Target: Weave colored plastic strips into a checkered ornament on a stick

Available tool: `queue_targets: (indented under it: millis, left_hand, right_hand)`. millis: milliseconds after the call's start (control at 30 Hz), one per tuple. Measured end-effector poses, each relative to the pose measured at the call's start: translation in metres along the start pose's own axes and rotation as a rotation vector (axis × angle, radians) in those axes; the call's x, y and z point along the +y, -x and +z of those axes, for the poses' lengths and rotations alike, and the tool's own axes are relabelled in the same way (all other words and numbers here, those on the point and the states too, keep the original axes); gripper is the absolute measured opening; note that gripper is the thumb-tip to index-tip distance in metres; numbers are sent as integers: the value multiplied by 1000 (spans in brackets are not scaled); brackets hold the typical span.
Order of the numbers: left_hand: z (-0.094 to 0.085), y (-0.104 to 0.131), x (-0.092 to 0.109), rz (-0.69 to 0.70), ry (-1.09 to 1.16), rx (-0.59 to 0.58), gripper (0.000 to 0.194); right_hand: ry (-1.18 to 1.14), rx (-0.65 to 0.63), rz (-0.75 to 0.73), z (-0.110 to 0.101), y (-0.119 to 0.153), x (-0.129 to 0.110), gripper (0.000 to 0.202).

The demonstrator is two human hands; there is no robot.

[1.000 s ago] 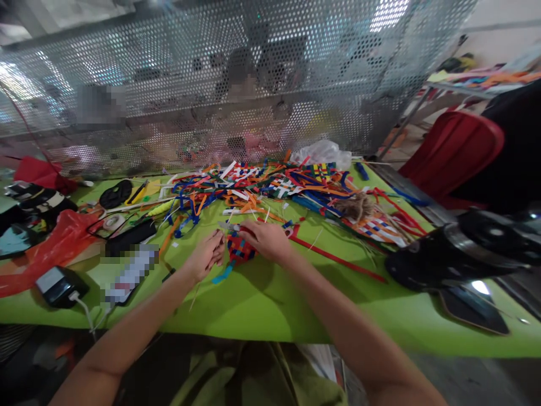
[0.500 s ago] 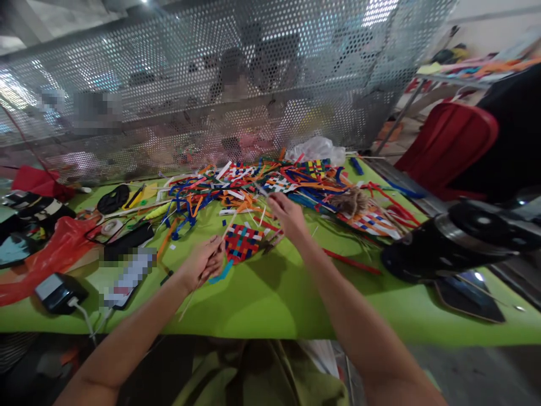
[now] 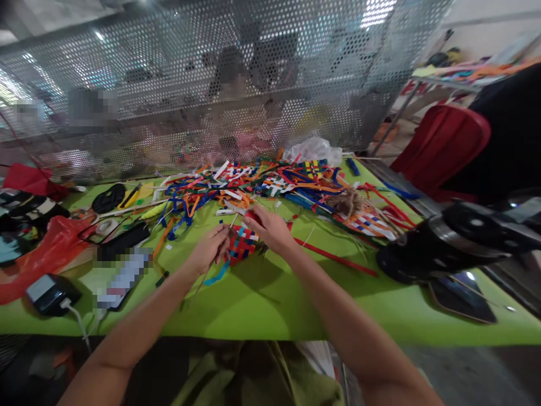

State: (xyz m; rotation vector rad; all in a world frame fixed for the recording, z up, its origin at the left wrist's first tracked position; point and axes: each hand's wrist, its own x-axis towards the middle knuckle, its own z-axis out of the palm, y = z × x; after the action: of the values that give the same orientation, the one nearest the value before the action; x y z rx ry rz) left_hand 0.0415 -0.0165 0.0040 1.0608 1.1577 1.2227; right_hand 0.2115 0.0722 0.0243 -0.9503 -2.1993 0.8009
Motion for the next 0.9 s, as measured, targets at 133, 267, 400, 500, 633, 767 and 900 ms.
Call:
queue_targets:
  millis: [133,267,400,500,633,767,900]
  left_hand:
    - [-8,0,-2,15,-29,78,26]
    - [-14,3,-2,4,-35,114,31]
    - [-16,4,-3,6,49,90,33]
    - [-16,4,-4,-7,144,85,28]
    - [-14,6,-4,-25,234,72,22]
    - [-12,7,-3,-61,267,65,24]
    - [-12,5,-2,-91,254,47,33]
  right_hand:
    - [371,-132,-106,5,4,-5,42]
    - [562,-194,-128,14,5,-9,44]
    - [625,-174,-119,18,6,-8,48]
    - [636,-167,-132,18,5,-6,52]
    - [651,-147,-160,17,2,0,53]
    - [671,-70,-125,12,-3,10,51]
    - [672,-13,-78,8,-4,13,50]
